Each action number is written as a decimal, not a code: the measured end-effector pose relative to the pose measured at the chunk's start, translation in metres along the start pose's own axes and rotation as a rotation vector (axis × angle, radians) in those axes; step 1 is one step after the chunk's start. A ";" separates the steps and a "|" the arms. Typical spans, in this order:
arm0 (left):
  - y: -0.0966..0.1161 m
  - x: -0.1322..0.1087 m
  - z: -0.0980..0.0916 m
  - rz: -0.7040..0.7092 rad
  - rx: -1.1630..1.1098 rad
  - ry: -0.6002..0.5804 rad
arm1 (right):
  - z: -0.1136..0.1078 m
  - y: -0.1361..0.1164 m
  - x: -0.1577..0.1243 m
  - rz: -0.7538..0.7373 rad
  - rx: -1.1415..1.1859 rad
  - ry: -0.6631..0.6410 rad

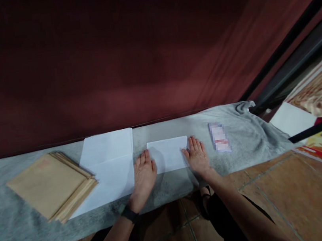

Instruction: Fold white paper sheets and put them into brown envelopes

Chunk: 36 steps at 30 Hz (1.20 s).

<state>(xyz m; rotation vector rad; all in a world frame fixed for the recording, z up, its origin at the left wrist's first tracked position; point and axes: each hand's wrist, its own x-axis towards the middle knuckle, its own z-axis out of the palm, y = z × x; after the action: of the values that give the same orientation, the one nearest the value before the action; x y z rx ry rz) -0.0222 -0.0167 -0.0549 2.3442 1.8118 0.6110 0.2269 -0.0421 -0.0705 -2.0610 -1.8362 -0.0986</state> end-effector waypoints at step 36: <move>0.010 0.023 -0.016 -0.426 -1.246 -0.244 | -0.002 -0.041 0.000 0.621 1.336 0.068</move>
<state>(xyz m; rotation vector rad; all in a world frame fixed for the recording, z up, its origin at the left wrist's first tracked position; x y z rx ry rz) -0.0145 0.0001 -0.0319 1.1072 1.1556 0.9382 0.1877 -0.0396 -0.0595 -1.4080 -0.6711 0.9270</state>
